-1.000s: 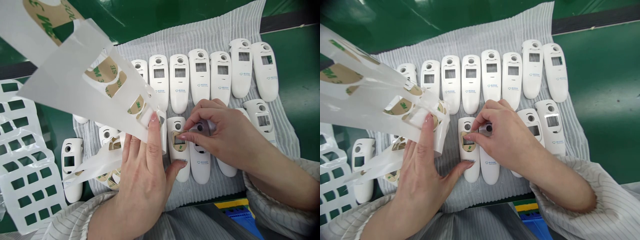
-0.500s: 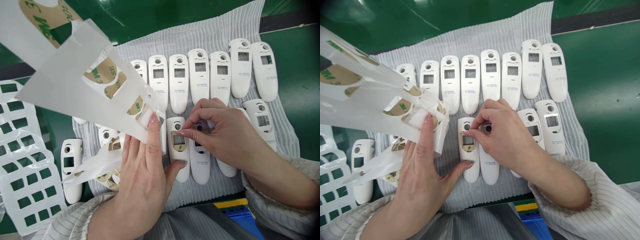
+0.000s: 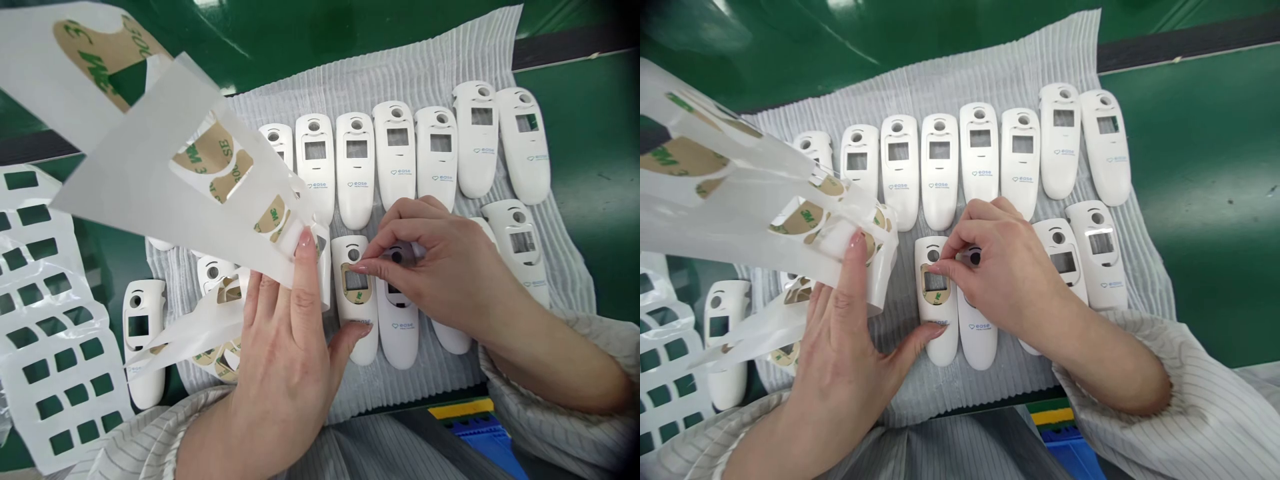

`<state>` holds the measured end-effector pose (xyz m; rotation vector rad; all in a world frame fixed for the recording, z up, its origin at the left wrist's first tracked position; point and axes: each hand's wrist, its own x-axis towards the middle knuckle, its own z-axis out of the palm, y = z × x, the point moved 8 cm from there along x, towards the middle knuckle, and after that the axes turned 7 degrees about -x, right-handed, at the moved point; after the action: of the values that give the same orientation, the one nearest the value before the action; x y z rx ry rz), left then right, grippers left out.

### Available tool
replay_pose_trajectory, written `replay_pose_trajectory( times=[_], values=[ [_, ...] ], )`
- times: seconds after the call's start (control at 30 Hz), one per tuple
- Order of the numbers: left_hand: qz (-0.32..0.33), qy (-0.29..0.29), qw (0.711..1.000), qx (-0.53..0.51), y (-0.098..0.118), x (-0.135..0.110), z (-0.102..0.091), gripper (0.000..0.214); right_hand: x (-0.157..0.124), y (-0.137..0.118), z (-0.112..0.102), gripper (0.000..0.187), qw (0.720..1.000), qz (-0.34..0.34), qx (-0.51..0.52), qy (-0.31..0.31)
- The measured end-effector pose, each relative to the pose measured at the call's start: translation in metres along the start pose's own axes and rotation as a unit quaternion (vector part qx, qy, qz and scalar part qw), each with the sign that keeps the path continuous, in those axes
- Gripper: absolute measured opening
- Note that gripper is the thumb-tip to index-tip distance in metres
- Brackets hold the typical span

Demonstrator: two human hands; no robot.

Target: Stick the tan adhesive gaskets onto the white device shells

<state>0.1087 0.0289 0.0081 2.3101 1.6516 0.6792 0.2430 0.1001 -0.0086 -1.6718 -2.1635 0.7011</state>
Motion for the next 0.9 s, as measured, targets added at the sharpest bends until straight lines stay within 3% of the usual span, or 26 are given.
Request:
replay_pose_trajectory(
  times=[0.43, 0.63, 0.77, 0.83, 0.9],
  values=[
    [-0.007, -0.005, 1.000, -0.004, -0.001, -0.001, 0.001, 0.103, 0.002, 0.001, -0.006, 0.017, 0.997, -0.049, -0.024, 0.057],
    [-0.016, -0.012, 1.000, 0.008, -0.007, -0.003, 0.008, 0.103, 0.010, 0.006, 0.005, 0.046, 0.998, -0.050, -0.024, -0.007],
    [0.010, 0.029, 0.999, 0.014, -0.011, -0.010, 0.003, 0.099, 0.016, 0.003, 0.014, 0.050, 0.997, -0.059, -0.030, -0.039],
    [-0.016, 0.034, 0.999, -0.034, -0.020, -0.008, 0.004, 0.095, 0.018, 0.000, 0.010, 0.057, 0.995, -0.063, -0.059, -0.039],
    [-0.075, 0.011, 0.981, -0.177, -0.032, 0.004, 0.017, 0.081, 0.019, -0.004, 0.000, 0.062, 0.993, -0.069, -0.085, -0.041]
  ],
)
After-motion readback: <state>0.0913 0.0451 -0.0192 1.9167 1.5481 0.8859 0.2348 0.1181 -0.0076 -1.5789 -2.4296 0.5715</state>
